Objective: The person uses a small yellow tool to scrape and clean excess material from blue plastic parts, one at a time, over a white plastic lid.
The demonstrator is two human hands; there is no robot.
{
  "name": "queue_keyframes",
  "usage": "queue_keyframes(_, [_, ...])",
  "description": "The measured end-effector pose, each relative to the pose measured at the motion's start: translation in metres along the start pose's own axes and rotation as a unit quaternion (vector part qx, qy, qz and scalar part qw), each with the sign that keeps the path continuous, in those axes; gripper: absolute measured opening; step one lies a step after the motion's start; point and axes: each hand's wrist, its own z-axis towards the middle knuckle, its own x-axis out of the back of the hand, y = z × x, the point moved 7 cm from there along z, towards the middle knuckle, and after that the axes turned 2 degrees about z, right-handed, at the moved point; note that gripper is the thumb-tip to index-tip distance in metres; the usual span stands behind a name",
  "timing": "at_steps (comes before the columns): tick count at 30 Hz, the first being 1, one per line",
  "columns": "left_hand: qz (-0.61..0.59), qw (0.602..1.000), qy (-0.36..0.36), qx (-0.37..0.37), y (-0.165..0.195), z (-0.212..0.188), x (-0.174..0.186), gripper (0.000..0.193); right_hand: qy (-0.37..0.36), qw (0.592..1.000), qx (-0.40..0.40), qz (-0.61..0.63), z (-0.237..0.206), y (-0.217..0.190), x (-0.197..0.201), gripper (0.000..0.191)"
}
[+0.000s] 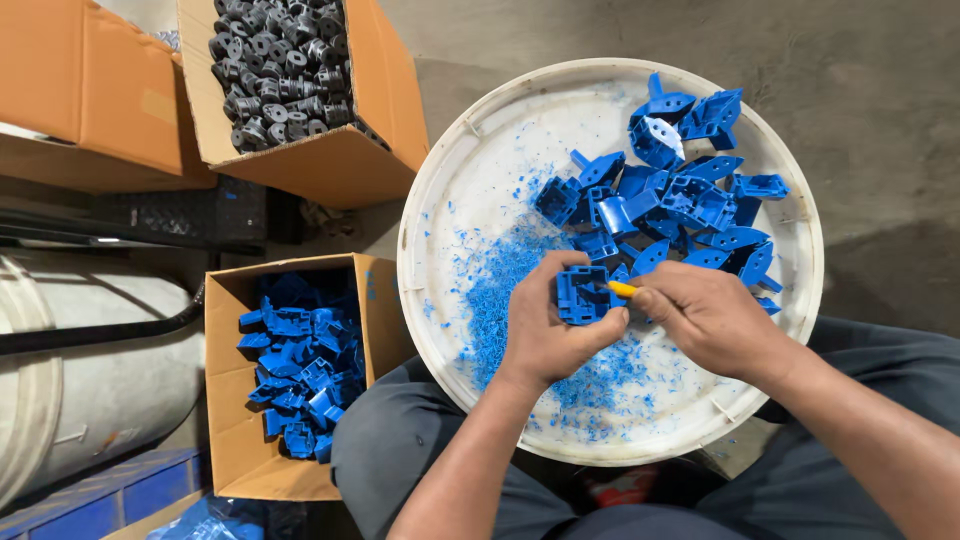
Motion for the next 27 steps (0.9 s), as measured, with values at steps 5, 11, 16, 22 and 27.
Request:
queue_keyframes(5, [0.174, 0.978, 0.052, -0.097, 0.017, -0.001, 0.008, 0.049, 0.012, 0.996, 0.017, -0.086, -0.003, 0.001, -0.001, 0.033])
queue_keyframes(11, [0.197, 0.973, 0.046, -0.11, 0.021, -0.001, 0.006, 0.048, 0.017, 0.989, 0.028, -0.145, -0.004, -0.004, 0.002, 0.034])
queue_keyframes(16, [0.191, 0.975, 0.033, -0.106, 0.019, 0.0, 0.005, 0.048, 0.004, 0.988, 0.004, -0.157, -0.002, -0.001, 0.001, 0.034])
queue_keyframes(22, [0.182, 0.975, 0.035, -0.12, 0.02, -0.001, 0.004, 0.048, -0.008, 0.987, 0.005, -0.162, -0.001, 0.001, -0.001, 0.032])
queue_keyframes(27, [0.181, 0.976, 0.028, -0.119, 0.019, -0.003, 0.002, 0.047, -0.013, 0.986, -0.001, -0.169, -0.003, 0.003, -0.002, 0.029])
